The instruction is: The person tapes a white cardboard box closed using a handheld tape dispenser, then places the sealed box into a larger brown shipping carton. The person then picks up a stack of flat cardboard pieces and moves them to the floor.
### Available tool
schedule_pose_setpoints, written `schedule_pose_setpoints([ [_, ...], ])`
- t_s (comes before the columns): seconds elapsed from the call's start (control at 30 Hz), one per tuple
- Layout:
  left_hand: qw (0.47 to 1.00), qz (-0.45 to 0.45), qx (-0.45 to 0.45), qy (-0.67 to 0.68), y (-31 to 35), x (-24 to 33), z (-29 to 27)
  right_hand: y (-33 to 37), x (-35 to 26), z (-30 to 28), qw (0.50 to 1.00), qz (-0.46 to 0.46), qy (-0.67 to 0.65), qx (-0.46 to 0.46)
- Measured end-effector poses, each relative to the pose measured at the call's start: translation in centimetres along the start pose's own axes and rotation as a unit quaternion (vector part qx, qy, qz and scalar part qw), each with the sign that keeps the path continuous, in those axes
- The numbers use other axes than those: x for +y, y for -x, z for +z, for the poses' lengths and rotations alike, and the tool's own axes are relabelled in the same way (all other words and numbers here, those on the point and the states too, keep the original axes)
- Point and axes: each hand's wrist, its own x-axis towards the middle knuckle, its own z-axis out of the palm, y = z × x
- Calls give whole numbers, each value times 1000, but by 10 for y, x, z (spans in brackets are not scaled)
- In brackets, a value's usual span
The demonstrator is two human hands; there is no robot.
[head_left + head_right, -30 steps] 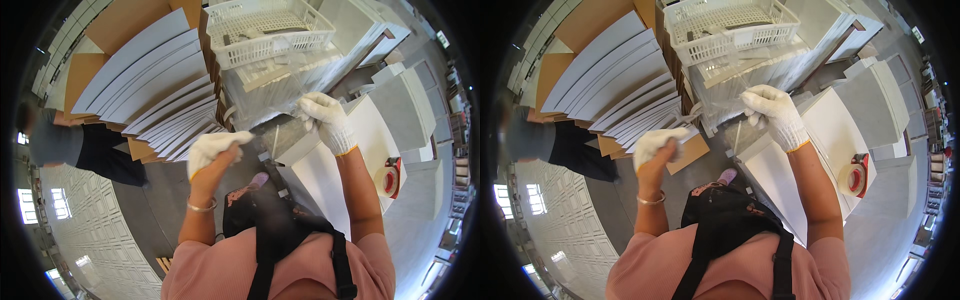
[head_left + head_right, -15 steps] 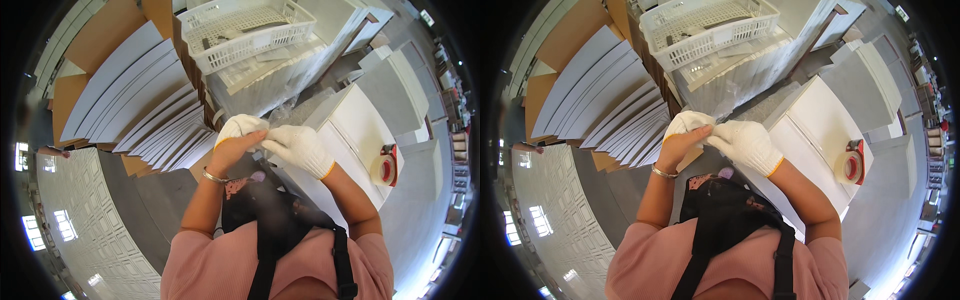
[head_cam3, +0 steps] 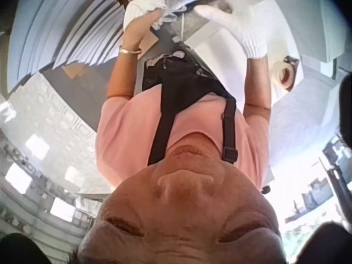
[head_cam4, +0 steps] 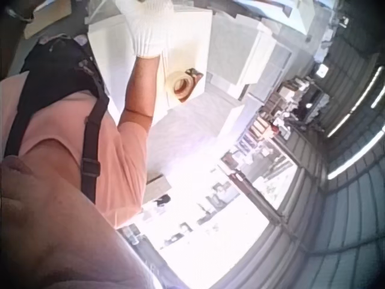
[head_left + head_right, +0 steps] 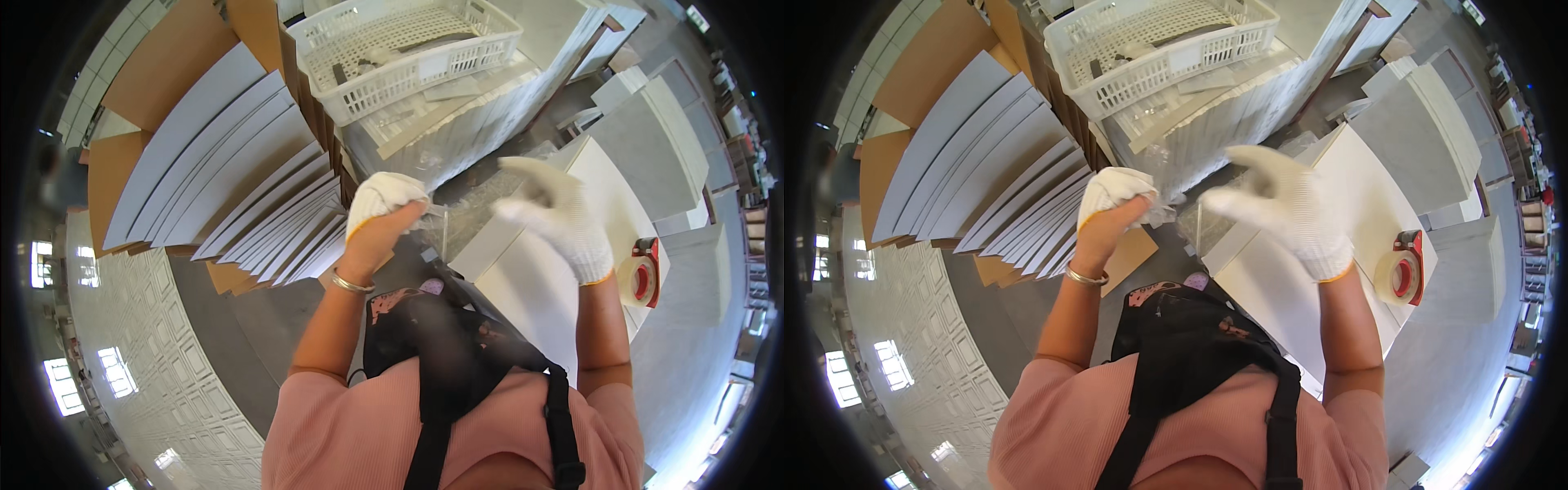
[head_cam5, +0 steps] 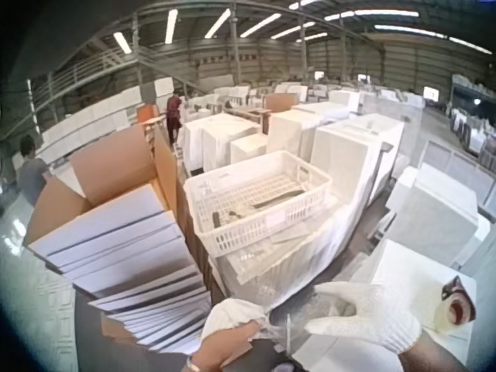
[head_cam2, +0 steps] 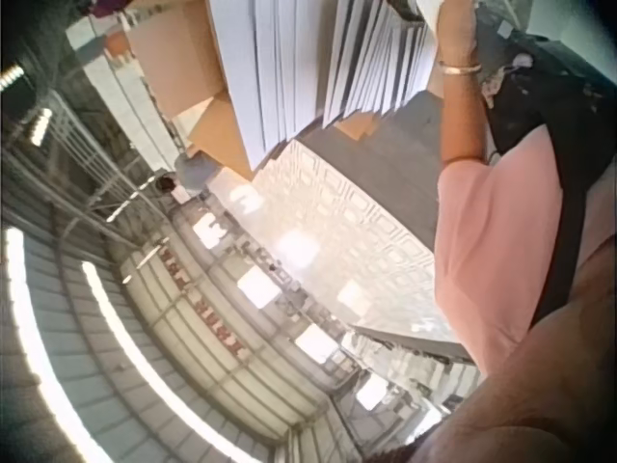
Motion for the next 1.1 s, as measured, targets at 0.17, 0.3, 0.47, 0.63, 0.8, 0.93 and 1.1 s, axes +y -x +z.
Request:
schedule_pose_setpoints([
  [0.17, 999, 8, -50, -15, 0, -2, 23, -30, -5, 31, 995, -12, 31, -94],
  [0.3, 996, -14, -84, 27, 11, -8, 16, -49, 13, 41, 971, 74, -160, -159],
  [0.47, 988, -39, -152, 15, 7, 12, -39, -79, 38, 27, 971, 70, -212, -89],
  [0.63, 969, -159, 183, 48, 56, -87, -135, -143, 71, 6, 976, 29, -206, -70],
  [0.8, 951, -223, 211, -46, 82, -113, -132, -204, 112, 25, 976, 169, -17, -138],
  [0.93, 948, -222, 228, -24, 86, -126, -115, -249, 159, 42, 976, 144, -115, -117],
  [1.1, 961, -158, 204, -95, 66, -121, -113, -293, 166, 89, 965, 149, -201, -80],
])
